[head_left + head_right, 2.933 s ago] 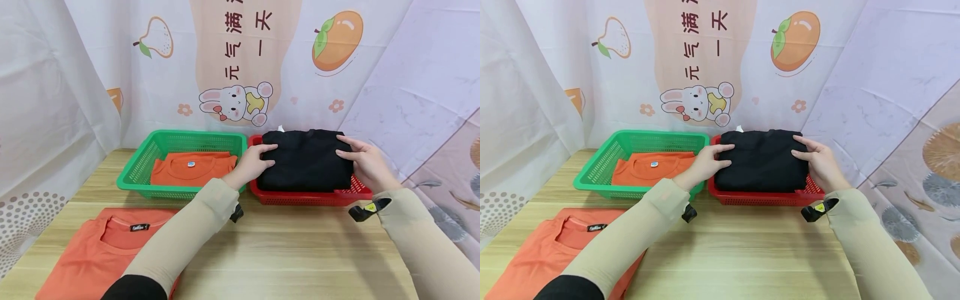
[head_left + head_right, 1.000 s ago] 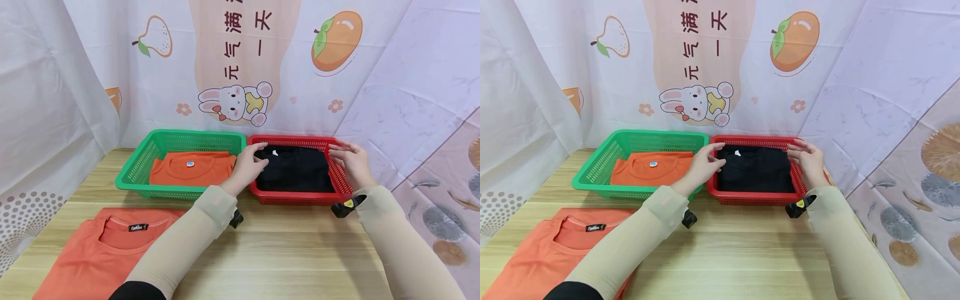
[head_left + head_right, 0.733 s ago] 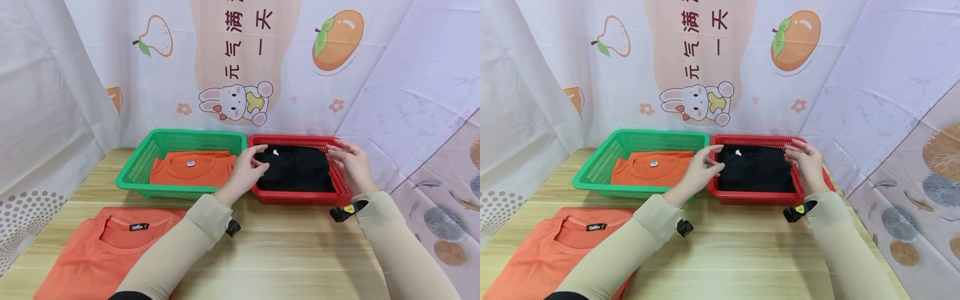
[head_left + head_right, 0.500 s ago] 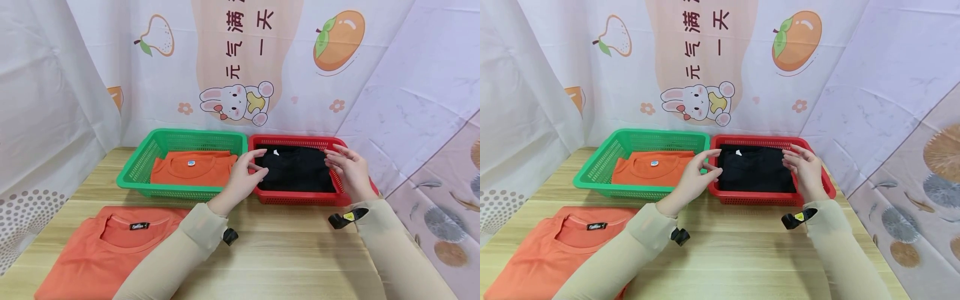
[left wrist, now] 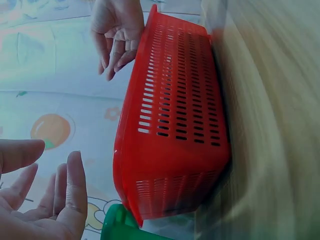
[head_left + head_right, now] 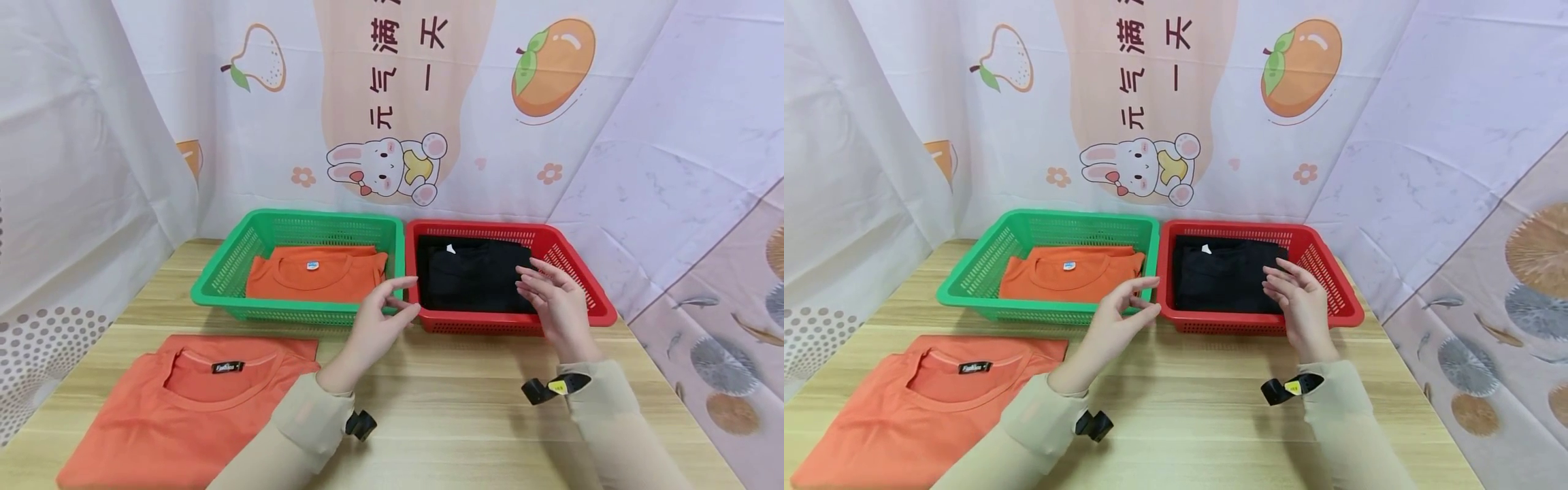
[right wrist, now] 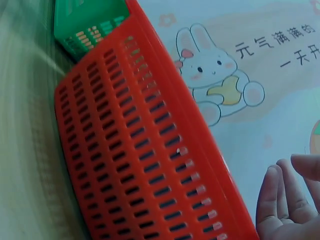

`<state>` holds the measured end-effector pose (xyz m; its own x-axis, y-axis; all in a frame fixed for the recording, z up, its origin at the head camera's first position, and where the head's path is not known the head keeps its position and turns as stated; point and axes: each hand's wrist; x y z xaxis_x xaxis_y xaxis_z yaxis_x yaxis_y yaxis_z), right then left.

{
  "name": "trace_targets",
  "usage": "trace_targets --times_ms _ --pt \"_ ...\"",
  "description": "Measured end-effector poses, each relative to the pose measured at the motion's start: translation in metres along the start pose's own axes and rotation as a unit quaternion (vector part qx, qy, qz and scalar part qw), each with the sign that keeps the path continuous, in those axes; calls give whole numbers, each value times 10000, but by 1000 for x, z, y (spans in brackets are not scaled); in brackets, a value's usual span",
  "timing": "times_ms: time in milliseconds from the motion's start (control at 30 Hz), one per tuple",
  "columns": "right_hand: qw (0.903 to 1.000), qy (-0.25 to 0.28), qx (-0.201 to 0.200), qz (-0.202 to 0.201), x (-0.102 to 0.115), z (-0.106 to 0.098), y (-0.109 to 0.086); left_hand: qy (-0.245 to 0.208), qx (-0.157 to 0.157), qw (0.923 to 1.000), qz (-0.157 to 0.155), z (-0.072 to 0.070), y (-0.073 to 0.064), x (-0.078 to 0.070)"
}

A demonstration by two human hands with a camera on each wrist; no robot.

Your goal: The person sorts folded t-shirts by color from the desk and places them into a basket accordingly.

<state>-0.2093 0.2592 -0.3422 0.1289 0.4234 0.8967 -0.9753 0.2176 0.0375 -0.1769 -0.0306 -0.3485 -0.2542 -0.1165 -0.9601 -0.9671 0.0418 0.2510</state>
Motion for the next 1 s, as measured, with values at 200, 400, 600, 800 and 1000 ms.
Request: trace_targets --times_ms 200,400,600,800,1000 --pt "9999 8 75 -69 -8 10 -14 -114 -32 9996 -253 -7 -14 6" --pt "9997 -171 197 -28 -15 24 -31 -51 95 9989 -461 -13 -28 7" --pt "9988 -140 461 -20 -27 39 -48 -7 217 9989 -416 -21 -41 9" --pt "9965 88 825 -24 -40 52 -63 208 50 9989 -420 -30 -52 11" --pt "9929 -33 1183 123 -49 62 -75 167 -92 9976 -664 -39 -60 13"
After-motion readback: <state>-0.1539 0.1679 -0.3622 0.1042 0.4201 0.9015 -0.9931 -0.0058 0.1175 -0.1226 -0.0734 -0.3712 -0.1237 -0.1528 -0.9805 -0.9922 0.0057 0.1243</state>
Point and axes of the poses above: each hand's wrist, its own y-axis towards the middle knuckle, its own z-axis out of the palm, x = y × z, and after that the axes turned 7 degrees about -x, right-handed
